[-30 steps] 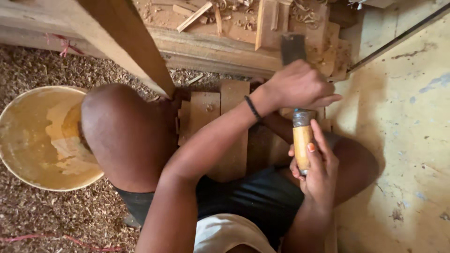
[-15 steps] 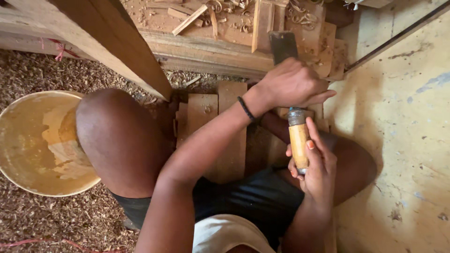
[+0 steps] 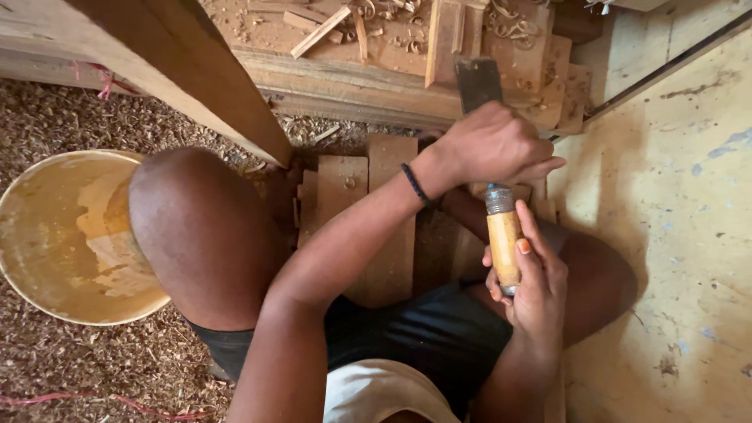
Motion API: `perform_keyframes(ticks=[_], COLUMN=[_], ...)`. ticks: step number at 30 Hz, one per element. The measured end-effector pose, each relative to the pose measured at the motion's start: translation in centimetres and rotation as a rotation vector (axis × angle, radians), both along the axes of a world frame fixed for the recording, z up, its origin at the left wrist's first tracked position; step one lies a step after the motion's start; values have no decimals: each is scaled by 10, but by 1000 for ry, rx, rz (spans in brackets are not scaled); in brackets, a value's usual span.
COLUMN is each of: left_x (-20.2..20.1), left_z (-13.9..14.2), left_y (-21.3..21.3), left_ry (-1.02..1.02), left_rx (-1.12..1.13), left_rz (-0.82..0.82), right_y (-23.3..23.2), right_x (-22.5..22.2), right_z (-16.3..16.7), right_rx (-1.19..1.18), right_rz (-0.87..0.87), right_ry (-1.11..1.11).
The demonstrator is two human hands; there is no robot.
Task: The person sits on a floor covered in wood shavings and uses a chisel to shape a piece of wood. They clear away wood chips by hand and apply the chisel to the wood surface while holding the wooden piece in place.
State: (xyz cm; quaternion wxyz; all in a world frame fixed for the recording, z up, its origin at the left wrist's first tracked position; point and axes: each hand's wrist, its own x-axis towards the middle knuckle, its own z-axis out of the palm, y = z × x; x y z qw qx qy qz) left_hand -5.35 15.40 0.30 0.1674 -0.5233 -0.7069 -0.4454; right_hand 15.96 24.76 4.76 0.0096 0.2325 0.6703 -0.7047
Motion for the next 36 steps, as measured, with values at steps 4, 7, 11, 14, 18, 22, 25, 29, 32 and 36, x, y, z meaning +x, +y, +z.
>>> perform_keyframes(ticks=[4, 7, 11, 14, 18, 22, 25, 29, 32, 36], left_x=[0, -2, -4, -5, -5, -5, -5, -6, -7, -9], left_z=[2, 3, 3, 3, 3, 2, 1, -1, -2, -3], left_y=[0, -1, -4, -5, -3, -2, -3, -2, -1, 0], left_ry=[7, 11, 20, 28, 41, 57, 55, 80, 76, 60], left_rx=[12, 32, 45, 45, 51, 41, 39, 39, 33, -3], left_rz=[-11, -22, -17, -18, -20, -16, -17, -19, -27, -66], right_y=[0, -1, -2, -2, -2, -2, -2, -1, -1, -1], right_x=[1, -1, -4, -4, -2, -2, -2, -2, -4, -4], right_z=[2, 3, 2, 1, 1, 0, -1, -2, -3, -3], right_rx=[8, 1, -3, -13, 20, 0, -18, -6, -19, -21], right_rz=[-9, 4, 2, 23, 2, 4, 11, 4, 4, 21], right_ry=[-1, 13, 13, 42, 9, 25, 46, 20, 19, 40])
